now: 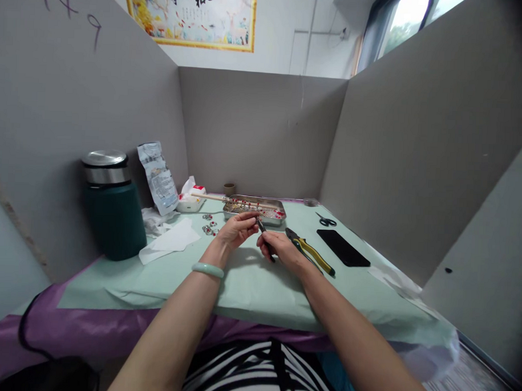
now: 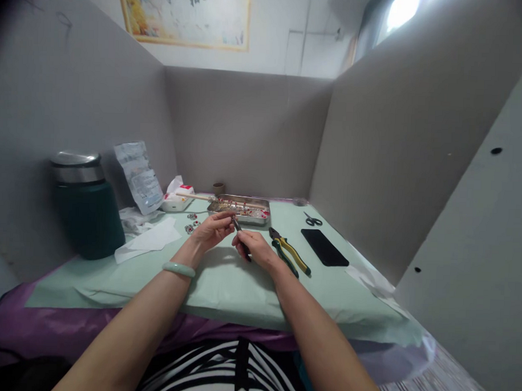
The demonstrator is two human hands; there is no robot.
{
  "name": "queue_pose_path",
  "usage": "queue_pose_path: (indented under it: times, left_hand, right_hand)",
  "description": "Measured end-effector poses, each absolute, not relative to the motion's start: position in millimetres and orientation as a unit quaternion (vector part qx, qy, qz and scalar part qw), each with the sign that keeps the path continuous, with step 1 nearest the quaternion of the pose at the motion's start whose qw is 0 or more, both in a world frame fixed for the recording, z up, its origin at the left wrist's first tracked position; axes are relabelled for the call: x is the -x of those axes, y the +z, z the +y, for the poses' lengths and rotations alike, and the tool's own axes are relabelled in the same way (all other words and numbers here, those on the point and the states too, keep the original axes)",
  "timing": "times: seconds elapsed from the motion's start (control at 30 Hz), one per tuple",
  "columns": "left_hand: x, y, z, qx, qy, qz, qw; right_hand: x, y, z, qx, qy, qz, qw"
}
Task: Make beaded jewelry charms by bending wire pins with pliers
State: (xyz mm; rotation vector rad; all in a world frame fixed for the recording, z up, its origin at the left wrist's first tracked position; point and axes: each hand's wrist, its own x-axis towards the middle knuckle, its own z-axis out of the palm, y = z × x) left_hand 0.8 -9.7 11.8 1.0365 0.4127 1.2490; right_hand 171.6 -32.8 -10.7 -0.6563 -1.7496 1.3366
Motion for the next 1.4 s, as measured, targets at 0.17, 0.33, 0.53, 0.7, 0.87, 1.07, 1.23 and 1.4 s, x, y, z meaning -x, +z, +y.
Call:
queue_pose_path:
  times: [0.17,0.33,0.53,0.7,0.87,1.07,1.23,1.4]
  left_hand:
    - [0,12,-10,-0.463,0.540,0.191,0.677]
    - [-1,13,-10,-0.454,0.564,0.212,0.656]
    - [0,12,-6,-0.436,0.597,0.239,0.629]
    - [0,10,-3,-0.428,0.607,0.235,0.627]
    - [-2,13,-7,-0.448,0.591,0.247,0.624]
    - [-6,12,-11,-0.482,0.563,0.263,0.618]
    - [-11,8,-12,-0.523,0.523,0.266,0.618]
    - [-12,9,-16,-0.554,0.493,0.281,0.609]
  right_hand:
    - [-173,-11,-33,0.251,0.542,-0.690,0.410]
    - [-173,-11,-31,0.287,0.477,-0.724,0.407]
    - [-173,-14,-27,0.404,0.214,-0.797,0.394]
    - [-172,-22,-27,0.489,0.010,-0.830,0.268]
    - [-172,-26,-27,0.497,-0.012,-0.834,0.240]
    - [-171,-18,-21,0.427,0.083,-0.777,0.455]
    - [-171,-14,-17,0.368,0.218,-0.715,0.553]
    - [-172,-15,-15,0.373,0.277,-0.679,0.569]
